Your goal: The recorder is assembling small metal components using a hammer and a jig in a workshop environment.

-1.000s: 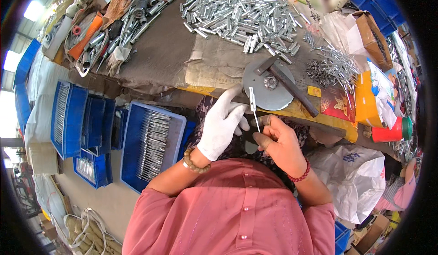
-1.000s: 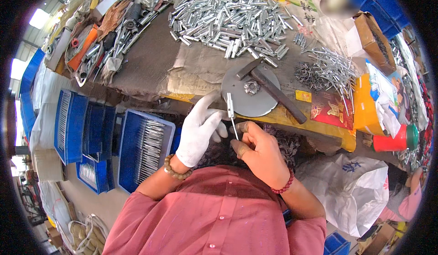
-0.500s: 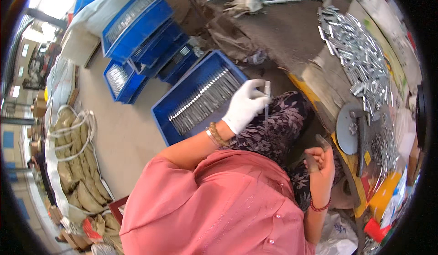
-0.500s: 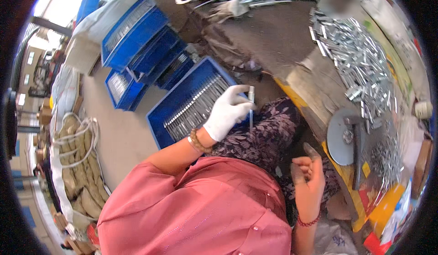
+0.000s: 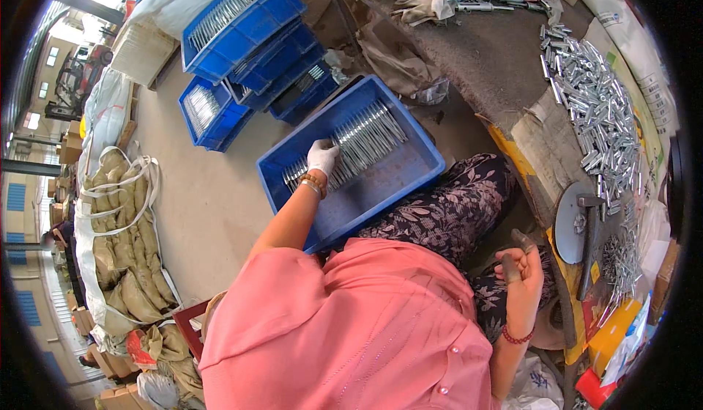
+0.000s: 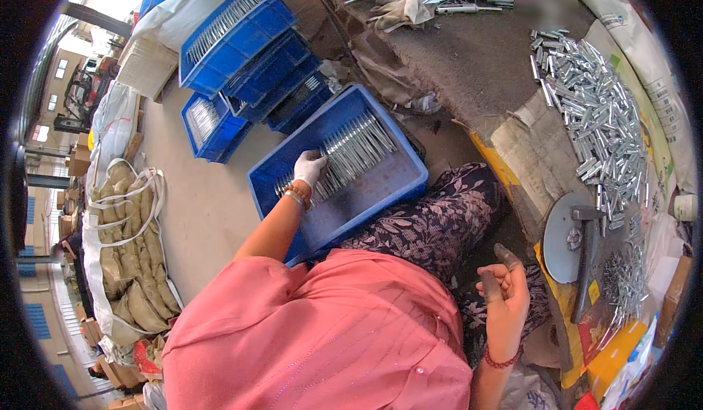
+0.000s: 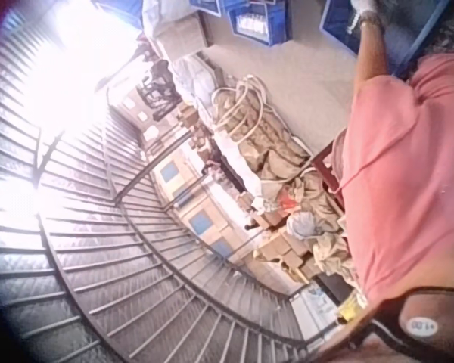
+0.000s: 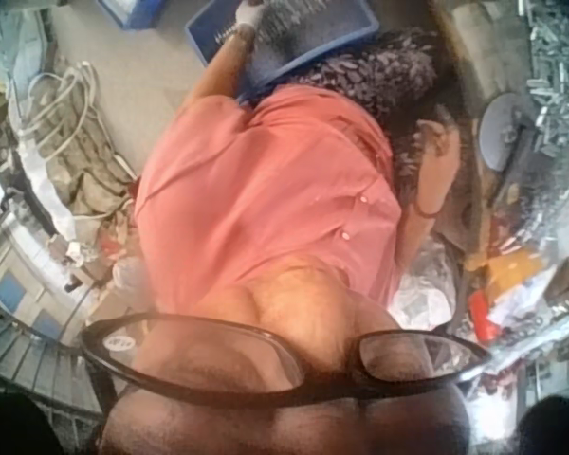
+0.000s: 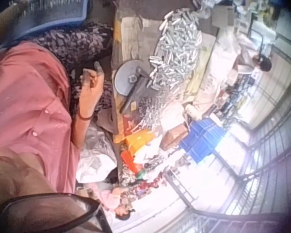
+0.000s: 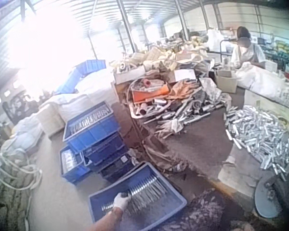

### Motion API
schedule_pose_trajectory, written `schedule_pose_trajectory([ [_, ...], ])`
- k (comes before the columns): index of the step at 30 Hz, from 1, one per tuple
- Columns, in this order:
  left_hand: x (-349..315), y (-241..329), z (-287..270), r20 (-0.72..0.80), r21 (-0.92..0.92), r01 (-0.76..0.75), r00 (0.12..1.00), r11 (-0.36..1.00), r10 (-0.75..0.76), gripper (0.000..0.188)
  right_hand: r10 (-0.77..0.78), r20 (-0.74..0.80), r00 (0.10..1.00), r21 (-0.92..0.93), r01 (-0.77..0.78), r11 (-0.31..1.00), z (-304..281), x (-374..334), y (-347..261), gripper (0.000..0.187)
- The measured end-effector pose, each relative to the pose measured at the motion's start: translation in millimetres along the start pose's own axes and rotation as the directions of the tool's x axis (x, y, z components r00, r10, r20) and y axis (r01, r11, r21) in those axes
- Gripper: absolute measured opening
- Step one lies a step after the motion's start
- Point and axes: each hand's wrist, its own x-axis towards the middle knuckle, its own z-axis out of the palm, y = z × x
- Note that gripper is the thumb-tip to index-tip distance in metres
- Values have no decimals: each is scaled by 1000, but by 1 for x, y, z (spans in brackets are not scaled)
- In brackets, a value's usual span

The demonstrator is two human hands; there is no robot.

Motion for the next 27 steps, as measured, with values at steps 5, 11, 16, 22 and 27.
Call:
schedule_pose_trajectory([
  [5, 18, -3, 5, -60, 340, -159, 980, 927, 190, 45, 12, -27, 1000, -14, -12, 1000, -5, -3, 0, 38],
  [11, -4, 57, 5, -206, 300, -484, 808, 822, 551, 29, -13, -47, 999, 27, 14, 1000, -8, -4, 4, 31],
  [16, -85, 230, 71, 17, -159, -703, 700, 693, 714, 13, -84, -40, 996, 4, 84, 996, -3, -6, 1, 33],
  [22, -164, 351, 178, 446, -186, -982, -68, 18, 893, 12, -122, -48, 991, -41, 120, 992, -1, -17, -6, 31],
  [27, -166, 390, 238, 708, -31, -952, -236, -305, 665, 27, -169, -103, 980, -180, 148, 972, -19, -40, -11, 31],
])
